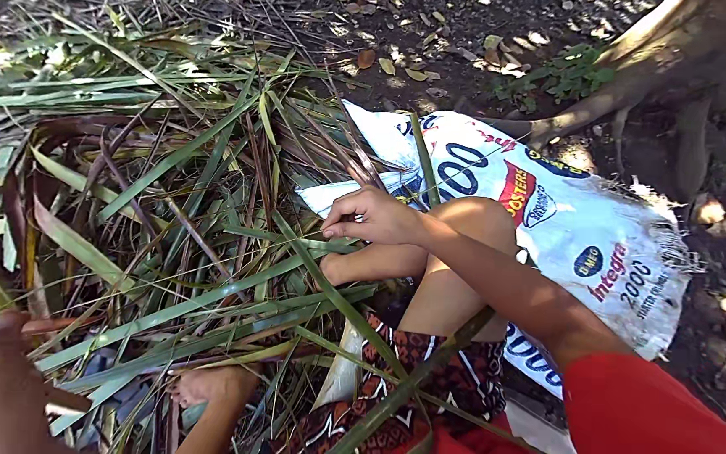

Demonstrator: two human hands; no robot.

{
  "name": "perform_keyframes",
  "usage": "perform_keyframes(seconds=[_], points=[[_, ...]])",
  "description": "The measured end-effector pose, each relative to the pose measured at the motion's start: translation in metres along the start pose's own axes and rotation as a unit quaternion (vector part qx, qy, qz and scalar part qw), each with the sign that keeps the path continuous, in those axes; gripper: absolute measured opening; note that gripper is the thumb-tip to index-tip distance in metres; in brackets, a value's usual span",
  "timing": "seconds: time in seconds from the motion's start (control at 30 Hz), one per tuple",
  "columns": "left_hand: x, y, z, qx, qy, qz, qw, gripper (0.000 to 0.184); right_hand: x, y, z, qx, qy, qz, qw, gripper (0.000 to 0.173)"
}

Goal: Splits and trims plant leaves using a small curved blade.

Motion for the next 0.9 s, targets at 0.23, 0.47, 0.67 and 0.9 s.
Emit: perform_keyframes(seconds=[0.23, 0.47, 0.67, 0.9], points=[[-0.013, 0.032, -0.036, -0.169, 0.016, 0.125, 0.977, 0.073, -0.008, -0.006, -0.004, -0.014, -0.076, -0.013, 0.997, 0.012], [-0.031, -0.078, -0.12, -0.105, -0.087, -0.171, 0.976, 0.026, 0.004, 0.018, -0.013, -0.074, -0.131, -0.036, 0.988, 0.012], [-0.021, -0.049, -0.175, -0.231, -0.011, 0.036, 0.972, 0.037, 0.026, 0.035, -0.015, -0.087, -0.122, -0.009, 0.989, 0.012], [0.001, -0.012, -0.134, -0.329, -0.059, 0.199, 0.921, 0.017, 0.039, 0.052, -0.036, -0.074, -0.006, -0.033, 0.997, 0.015]])
Point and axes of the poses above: each hand's wrist, its own x-axis towards the middle knuckle, its own z-axis out of the back of the hand, y = z × x, the point moved 5 cm from there along x, towards the middle knuckle, and after that the axes turned 7 degrees about y, right-handed, at the moved point
